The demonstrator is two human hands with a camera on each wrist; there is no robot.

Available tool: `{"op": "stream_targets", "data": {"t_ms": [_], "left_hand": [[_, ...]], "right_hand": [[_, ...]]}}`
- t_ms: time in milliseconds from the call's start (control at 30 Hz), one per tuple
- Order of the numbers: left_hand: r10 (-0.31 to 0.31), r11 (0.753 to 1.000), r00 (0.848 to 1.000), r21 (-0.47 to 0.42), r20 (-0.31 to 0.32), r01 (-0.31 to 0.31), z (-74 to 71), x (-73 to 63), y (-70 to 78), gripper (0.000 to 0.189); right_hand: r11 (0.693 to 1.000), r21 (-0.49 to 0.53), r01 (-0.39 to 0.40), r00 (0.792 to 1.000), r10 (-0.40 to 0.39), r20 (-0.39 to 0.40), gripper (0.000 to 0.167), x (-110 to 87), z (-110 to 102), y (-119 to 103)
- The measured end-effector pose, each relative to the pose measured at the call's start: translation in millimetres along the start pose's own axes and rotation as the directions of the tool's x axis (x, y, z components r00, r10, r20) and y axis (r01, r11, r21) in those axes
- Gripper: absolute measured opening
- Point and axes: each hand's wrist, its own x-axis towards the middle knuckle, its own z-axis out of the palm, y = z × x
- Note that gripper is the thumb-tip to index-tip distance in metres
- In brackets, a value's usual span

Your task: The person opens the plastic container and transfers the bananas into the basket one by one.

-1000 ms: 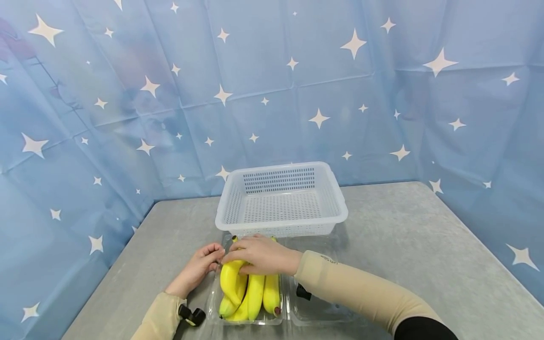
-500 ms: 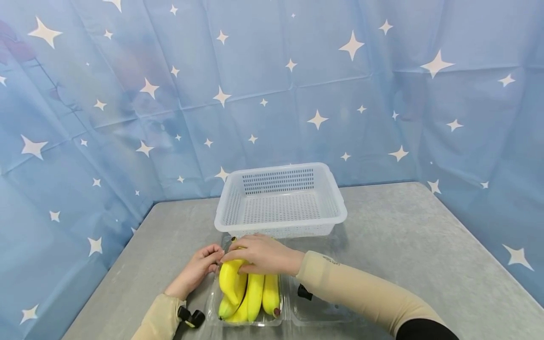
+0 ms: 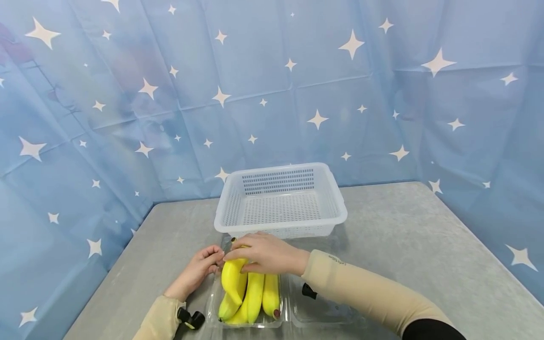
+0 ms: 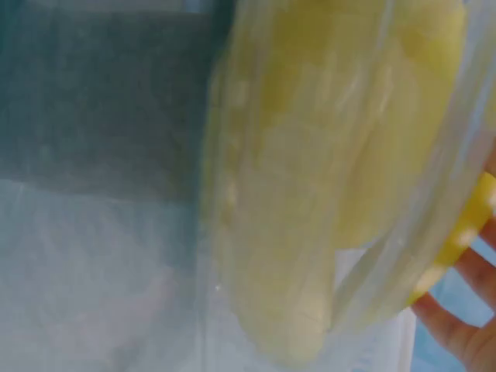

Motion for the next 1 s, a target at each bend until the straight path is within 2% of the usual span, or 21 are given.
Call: {"op": "stream_targets", "data": {"t_ms": [267,600,1000], "left_hand": [[-0.004,1.000,1.000,0.005,-0.004,0.004,-1.3,-0.4,0.1,0.022],[-0.008,1.000,1.000,0.004,-0.004,0.008,-0.3,2.9,2.0,0.030],[-0.009,1.000,1.000,0.000,0.002,0.009,-1.7,0.7,-1.0,0.026]], "right_hand": [[1.000,0.009,0.030,0.999,-0.030,-0.039,0.050,1.4,-5,4],[1.000,0.004,0.026,0.998,-0.026,-0.060,0.049,1.5,-14,6],[0.999,0.014,0.030,0.996,-0.028,-0.080,0.050,1.1,-13,6]]}}
